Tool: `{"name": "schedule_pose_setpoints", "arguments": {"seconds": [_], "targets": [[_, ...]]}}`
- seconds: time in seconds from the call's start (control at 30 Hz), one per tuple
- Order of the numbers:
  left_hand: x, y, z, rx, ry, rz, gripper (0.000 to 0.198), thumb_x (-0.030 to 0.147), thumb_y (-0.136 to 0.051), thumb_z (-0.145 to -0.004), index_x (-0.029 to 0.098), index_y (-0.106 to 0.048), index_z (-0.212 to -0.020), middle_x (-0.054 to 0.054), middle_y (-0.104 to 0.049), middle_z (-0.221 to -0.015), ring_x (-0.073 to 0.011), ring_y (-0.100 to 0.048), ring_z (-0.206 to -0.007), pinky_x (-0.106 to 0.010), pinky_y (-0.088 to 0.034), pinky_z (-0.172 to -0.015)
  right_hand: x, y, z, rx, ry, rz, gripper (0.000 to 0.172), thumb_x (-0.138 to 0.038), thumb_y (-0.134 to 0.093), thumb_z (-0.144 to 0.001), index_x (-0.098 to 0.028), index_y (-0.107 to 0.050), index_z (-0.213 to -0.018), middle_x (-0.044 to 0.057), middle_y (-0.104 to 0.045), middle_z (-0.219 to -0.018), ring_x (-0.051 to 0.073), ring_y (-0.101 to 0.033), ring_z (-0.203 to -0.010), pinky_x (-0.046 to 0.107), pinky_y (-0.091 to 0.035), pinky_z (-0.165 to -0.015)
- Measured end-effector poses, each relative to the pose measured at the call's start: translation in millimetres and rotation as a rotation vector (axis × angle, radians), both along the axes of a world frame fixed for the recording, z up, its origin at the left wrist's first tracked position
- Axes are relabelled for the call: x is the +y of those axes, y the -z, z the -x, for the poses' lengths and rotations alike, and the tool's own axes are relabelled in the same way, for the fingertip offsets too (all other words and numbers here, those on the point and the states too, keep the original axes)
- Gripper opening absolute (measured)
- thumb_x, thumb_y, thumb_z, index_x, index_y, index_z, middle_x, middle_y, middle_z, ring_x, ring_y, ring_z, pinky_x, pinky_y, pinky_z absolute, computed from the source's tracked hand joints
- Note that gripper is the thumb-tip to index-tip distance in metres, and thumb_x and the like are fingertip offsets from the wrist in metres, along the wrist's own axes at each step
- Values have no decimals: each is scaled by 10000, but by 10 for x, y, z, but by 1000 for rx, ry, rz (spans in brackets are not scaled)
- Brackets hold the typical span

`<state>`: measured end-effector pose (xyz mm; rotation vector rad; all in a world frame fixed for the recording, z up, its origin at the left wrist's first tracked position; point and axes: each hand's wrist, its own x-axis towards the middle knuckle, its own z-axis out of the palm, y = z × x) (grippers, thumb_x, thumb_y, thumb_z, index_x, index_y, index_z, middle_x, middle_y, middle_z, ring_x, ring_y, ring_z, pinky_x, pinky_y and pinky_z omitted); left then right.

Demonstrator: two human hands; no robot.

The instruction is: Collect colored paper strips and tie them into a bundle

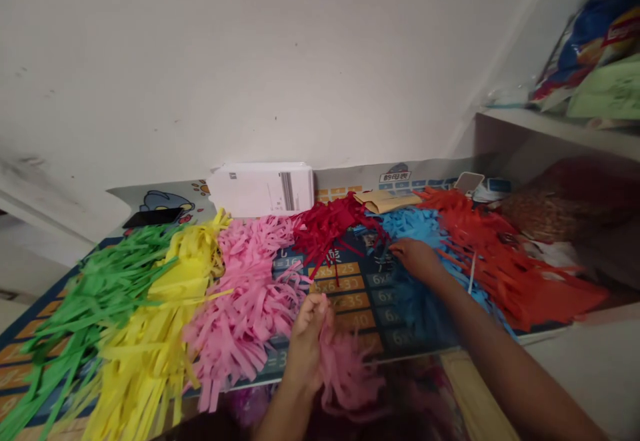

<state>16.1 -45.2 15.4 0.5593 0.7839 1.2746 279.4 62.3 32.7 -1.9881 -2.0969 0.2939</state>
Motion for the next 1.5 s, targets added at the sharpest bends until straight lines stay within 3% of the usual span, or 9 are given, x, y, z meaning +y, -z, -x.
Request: {"name": "schedule_pose_setpoints", "arguments": {"seconds": [0.17, 0.37, 0.43, 0.53, 0.67, 0.83, 1.0, 1.13, 1.5], "targets": [[37, 22, -73, 50, 14, -1, 458, 542, -782, -731, 197, -483, -773, 106, -452, -525, -30, -306, -389, -157, -284, -407, 229, 85, 18, -184, -55, 142, 176, -134, -565, -871, -145, -732, -818, 112, -734, -923, 215, -676, -910, 314, -471, -822], [46, 31, -108, 233, 63, -32, 458, 569, -774, -715, 168, -568, -791, 65, -545, -583, -47, -389, -427, -186, -347, -449, -35, -155, 127, -230, -5, 78, 243, -161, -484, -927, -105, -711, -992, 190, -703, -1069, 260, -671, -960, 334, -477, -806], [46, 26, -87, 342, 59, -102, 413, 545, -752, -749, 155, -625, -799, 55, -555, -569, -56, -414, -442, -187, -343, -463, -281, -209, 219, -75, -84, 3, 253, -240, -486, -954, -161, -699, -1064, 127, -709, -1082, 233, -665, -969, 330, -485, -840], [33, -2, -69, 555, 45, -258, 270, 424, -700, -833, 155, -702, -814, -4, -670, -671, -103, -567, -582, -207, -423, -574, -719, -138, 455, 458, -298, -111, 200, -324, -561, -926, -237, -736, -968, 42, -729, -969, 186, -674, -910, 293, -510, -836], [5, -28, -99, 824, 31, -497, 157, 273, -628, -896, 181, -735, -827, -39, -753, -825, -155, -670, -770, -250, -479, -733, -1107, 111, 740, 893, -223, -150, 179, -347, -608, -899, -271, -769, -914, 27, -727, -906, 175, -681, -855, 284, -539, -780], [-11, -3, -128, 1070, 14, -691, 163, 240, -589, -933, 192, -727, -861, -37, -741, -804, -160, -670, -762, -261, -472, -713, -1210, 241, 757, 1060, -23, -105, 158, -379, -707, -819, -227, -743, -836, 38, -724, -831, 191, -679, -787, 297, -550, -739], [0, -35, -135, 1298, 7, -922, 160, 258, -573, -953, 199, -716, -913, -35, -719, -780, -178, -640, -746, -304, -433, -703, -1248, 189, 692, 963, -57, -187, 175, -382, -675, -842, -225, -731, -787, 48, -729, -797, 202, -678, -775, 318, -548, -730], [-25, -75, -142, 1306, 19, -983, 144, 237, -557, -959, 191, -693, -945, -39, -723, -807, -180, -637, -748, -310, -439, -708, -1284, 181, 695, 900, -69, -225, 157, -364, -660, -845, -238, -730, -781, 36, -734, -793, 198, -686, -761, 315, -550, -723], [-49, -67, -67, 1161, 180, -784, 153, 244, -592, -923, 217, -648, -1062, -62, -735, -963, -200, -677, -904, -313, -487, -813, -1301, 242, 718, 985, -25, -46, 169, -378, -652, -847, -247, -760, -841, 38, -760, -841, 210, -706, -793, 323, -560, -741]]}}
